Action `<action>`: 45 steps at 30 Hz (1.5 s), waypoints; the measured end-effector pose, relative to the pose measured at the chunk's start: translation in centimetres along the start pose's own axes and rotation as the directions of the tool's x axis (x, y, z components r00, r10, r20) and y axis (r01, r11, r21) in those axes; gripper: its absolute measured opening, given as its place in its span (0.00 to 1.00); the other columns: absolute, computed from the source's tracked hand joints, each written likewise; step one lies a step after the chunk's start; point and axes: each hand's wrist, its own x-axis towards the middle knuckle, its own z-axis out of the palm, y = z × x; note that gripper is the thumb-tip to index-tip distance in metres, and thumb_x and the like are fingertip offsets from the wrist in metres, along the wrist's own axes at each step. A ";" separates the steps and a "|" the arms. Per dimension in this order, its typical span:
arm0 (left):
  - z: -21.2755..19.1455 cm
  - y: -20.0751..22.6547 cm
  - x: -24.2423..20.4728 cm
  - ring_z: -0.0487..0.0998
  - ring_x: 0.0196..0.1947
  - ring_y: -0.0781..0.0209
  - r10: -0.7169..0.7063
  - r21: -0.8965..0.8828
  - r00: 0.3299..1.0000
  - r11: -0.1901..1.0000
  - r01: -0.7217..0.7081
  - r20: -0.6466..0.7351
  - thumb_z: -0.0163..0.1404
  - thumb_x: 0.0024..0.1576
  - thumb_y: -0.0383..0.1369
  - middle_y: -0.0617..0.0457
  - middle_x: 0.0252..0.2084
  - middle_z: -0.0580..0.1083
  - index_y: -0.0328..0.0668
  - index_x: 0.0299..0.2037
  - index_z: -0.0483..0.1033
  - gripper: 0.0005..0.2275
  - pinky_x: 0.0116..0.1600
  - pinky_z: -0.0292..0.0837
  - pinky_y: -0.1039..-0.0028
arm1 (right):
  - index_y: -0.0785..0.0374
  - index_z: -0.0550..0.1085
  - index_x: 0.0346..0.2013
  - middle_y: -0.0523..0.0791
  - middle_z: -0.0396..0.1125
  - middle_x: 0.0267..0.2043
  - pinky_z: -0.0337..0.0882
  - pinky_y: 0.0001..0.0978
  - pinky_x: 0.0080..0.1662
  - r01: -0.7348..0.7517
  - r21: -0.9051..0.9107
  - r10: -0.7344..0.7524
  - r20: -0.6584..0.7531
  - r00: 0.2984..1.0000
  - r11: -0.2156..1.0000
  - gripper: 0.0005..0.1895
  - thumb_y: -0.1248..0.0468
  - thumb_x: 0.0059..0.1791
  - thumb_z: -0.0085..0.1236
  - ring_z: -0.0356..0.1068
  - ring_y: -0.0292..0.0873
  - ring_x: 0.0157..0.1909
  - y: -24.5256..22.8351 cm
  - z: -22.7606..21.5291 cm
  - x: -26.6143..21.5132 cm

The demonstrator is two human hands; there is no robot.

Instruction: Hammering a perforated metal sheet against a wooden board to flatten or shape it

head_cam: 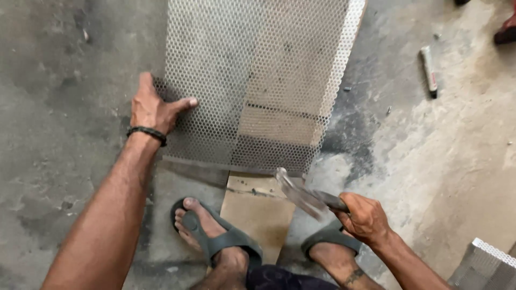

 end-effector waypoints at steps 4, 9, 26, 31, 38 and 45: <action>-0.5 0.9 -0.8 0.80 0.39 0.47 -0.006 -0.039 1.000 0.999 0.006 0.012 0.73 0.43 0.36 0.43 0.42 0.76 0.36 0.49 0.63 0.32 0.45 0.78 0.56 | 0.57 0.66 0.33 0.43 0.67 0.25 0.66 0.44 0.29 -0.101 -0.243 0.124 0.085 0.989 0.965 0.11 0.62 0.43 0.61 0.69 0.48 0.23 1.5 2.0 -0.9; 0.0 -0.5 -0.3 0.79 0.38 0.43 0.019 0.037 1.000 0.999 -0.018 -0.011 0.74 0.44 0.40 0.42 0.40 0.75 0.36 0.49 0.61 0.33 0.42 0.76 0.52 | 0.62 0.71 0.37 0.44 0.66 0.25 0.65 0.39 0.28 0.087 -0.018 -0.088 -0.023 0.996 0.996 0.13 0.67 0.41 0.62 0.66 0.45 0.22 -0.4 2.2 -0.2; 0.1 -0.5 -0.6 0.79 0.39 0.42 0.015 0.022 0.999 1.000 -0.014 -0.042 0.74 0.43 0.39 0.40 0.43 0.76 0.36 0.51 0.62 0.34 0.44 0.76 0.52 | 0.60 0.70 0.36 0.44 0.69 0.27 0.67 0.43 0.30 -0.038 -0.111 0.041 0.023 0.999 0.993 0.13 0.62 0.43 0.64 0.70 0.48 0.25 -3.1 3.8 0.3; -0.9 1.2 -1.0 0.81 0.35 0.51 -0.025 -0.079 1.000 0.997 0.024 -0.009 0.72 0.42 0.33 0.47 0.39 0.78 0.37 0.47 0.63 0.29 0.42 0.79 0.62 | 0.55 0.71 0.39 0.42 0.69 0.26 0.66 0.44 0.28 -0.132 -0.156 0.146 0.081 0.986 0.979 0.12 0.56 0.46 0.62 0.68 0.48 0.22 -3.6 2.4 1.2; -0.5 0.8 -0.9 0.79 0.36 0.45 -0.010 0.002 0.999 1.000 0.010 -0.041 0.73 0.43 0.37 0.44 0.38 0.76 0.38 0.45 0.60 0.31 0.43 0.76 0.55 | 0.59 0.69 0.38 0.48 0.70 0.23 0.66 0.48 0.26 -0.193 -0.130 0.203 0.071 0.977 0.973 0.11 0.58 0.47 0.61 0.67 0.53 0.20 -2.6 1.7 2.8; -1.2 2.0 -1.5 0.69 0.61 0.21 -0.105 0.009 0.994 0.994 0.105 0.030 0.72 0.47 0.39 0.25 0.62 0.68 0.36 0.54 0.63 0.33 0.59 0.68 0.35 | 0.54 0.68 0.32 0.51 0.66 0.20 0.71 0.62 0.29 -0.143 -0.213 0.119 -0.119 0.986 0.967 0.14 0.50 0.51 0.55 0.72 0.64 0.25 -0.1 2.8 4.6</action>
